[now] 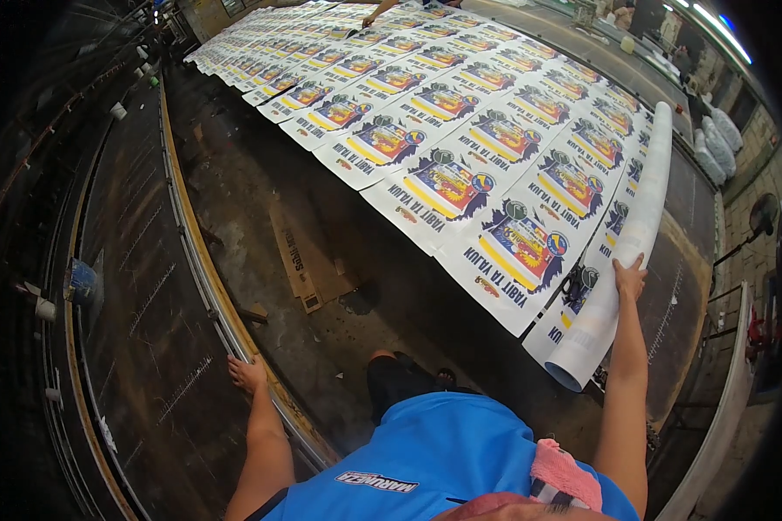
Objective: Picking up and stacking printed posters from a long industrial table.
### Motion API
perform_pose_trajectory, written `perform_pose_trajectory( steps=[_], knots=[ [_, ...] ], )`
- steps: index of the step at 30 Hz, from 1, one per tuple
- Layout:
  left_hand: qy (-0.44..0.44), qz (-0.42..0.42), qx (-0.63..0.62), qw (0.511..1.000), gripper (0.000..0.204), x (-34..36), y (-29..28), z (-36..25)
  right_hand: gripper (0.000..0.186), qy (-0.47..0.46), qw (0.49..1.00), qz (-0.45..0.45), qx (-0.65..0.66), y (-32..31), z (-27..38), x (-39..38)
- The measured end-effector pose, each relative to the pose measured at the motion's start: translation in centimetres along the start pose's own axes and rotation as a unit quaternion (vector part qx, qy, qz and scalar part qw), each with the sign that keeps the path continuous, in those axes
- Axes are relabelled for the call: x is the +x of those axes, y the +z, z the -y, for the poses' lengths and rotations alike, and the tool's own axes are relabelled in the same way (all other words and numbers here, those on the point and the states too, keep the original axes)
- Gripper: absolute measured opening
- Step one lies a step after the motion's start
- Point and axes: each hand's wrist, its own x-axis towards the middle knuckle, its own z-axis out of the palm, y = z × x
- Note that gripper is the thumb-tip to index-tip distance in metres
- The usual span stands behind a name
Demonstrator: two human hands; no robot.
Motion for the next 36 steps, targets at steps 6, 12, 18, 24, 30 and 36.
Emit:
perform_pose_trajectory(
  steps=[6, 12, 18, 24, 30, 36],
  knots=[
    [-0.003, 0.008, 0.000, 1.000, 0.080, 0.2, -0.1, 0.2, 0.098, -0.004, 1.000, -0.014, -0.001, 0.4, -0.1, 0.2],
    [0.003, 0.000, -0.007, 1.000, 0.080, 0.4, 0.3, 0.1, 0.099, -0.001, 1.000, -0.003, 0.004, 0.3, -0.1, 0.2],
    [0.007, -0.007, -0.010, 1.000, 0.081, 0.7, 0.5, 0.2, 0.099, -0.002, 1.000, -0.008, 0.000, 0.4, 0.0, 0.2],
    [0.003, 0.002, -0.015, 1.000, 0.081, 0.5, 0.3, 0.0, 0.098, 0.000, 1.000, 0.005, 0.004, -0.2, 0.0, -0.1],
    [0.004, -0.002, -0.013, 1.000, 0.081, 0.5, 0.1, 0.0, 0.098, 0.002, 1.000, 0.010, 0.005, -0.6, 0.4, -0.6],
    [-0.002, 0.003, -0.004, 1.000, 0.080, 0.6, 0.1, -0.1, 0.098, 0.000, 1.000, 0.010, 0.006, -0.5, 0.3, -0.3]
  ],
)
